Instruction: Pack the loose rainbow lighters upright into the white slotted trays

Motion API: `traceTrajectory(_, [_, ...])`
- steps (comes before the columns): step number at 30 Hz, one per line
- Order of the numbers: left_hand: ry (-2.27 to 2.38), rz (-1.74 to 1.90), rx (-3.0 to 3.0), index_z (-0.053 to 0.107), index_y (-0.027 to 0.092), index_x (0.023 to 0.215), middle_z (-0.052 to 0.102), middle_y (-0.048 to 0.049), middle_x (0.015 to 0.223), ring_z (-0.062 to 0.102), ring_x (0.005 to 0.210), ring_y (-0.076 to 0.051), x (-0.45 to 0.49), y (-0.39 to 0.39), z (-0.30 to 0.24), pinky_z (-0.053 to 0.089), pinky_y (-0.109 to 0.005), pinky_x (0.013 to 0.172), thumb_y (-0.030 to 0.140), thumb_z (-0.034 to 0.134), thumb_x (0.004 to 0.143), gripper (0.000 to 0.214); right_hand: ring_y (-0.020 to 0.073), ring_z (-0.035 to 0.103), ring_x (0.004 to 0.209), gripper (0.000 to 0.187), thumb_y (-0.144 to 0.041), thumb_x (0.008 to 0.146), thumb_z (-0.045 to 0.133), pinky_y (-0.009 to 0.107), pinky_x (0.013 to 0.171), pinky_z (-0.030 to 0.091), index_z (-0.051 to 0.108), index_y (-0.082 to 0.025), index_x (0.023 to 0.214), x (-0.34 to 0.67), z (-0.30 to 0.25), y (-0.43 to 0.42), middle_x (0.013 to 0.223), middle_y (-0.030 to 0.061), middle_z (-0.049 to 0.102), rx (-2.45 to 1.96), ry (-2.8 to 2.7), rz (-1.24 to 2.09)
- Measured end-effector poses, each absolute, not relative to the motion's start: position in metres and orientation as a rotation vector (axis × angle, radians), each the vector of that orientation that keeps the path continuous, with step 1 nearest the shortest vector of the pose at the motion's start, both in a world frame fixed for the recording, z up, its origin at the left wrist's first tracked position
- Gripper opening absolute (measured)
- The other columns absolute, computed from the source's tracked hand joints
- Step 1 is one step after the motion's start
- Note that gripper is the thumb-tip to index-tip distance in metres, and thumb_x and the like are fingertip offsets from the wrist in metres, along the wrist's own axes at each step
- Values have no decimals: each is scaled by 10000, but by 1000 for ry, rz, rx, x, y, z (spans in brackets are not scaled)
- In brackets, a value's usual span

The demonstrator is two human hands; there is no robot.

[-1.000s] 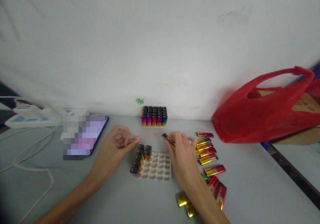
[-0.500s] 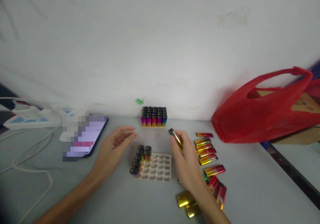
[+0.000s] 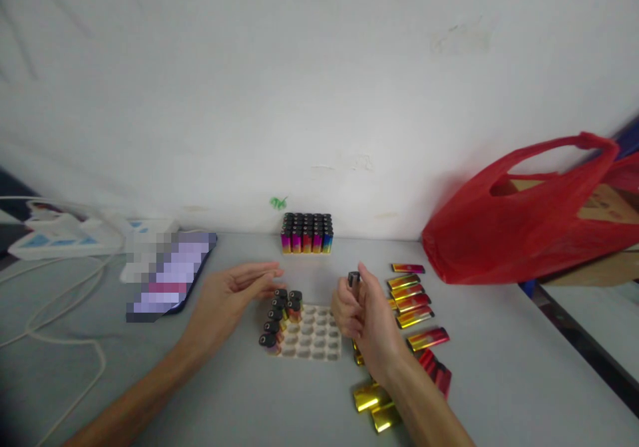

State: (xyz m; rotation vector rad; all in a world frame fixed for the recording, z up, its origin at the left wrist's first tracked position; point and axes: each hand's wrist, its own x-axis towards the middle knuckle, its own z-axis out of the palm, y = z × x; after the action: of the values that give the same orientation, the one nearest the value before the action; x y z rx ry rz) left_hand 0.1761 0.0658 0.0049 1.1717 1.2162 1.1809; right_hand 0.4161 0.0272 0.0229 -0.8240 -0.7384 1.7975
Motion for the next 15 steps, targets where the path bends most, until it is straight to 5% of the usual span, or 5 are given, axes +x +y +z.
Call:
traceTrajectory(10, [1323, 1069, 1353, 929, 226, 928, 897, -77, 882, 842, 791, -295, 172, 66, 1, 681, -383, 773, 415, 878, 773, 249, 93, 59, 483, 505, -491, 916, 628, 272, 429, 89, 309, -280, 588, 416, 20, 23, 536, -120, 153, -815, -688, 1817])
traceTrajectory(15, [1390, 1094, 1450, 922, 245, 819, 867, -69, 860, 802, 752, -268, 172, 66, 3, 616, -325, 690, 405, 890, 748, 178, 88, 67, 492, 560, -555, 935, 670, 266, 438, 98, 320, -270, 604, 415, 20, 23, 556, -123, 155, -840, -670, 1775])
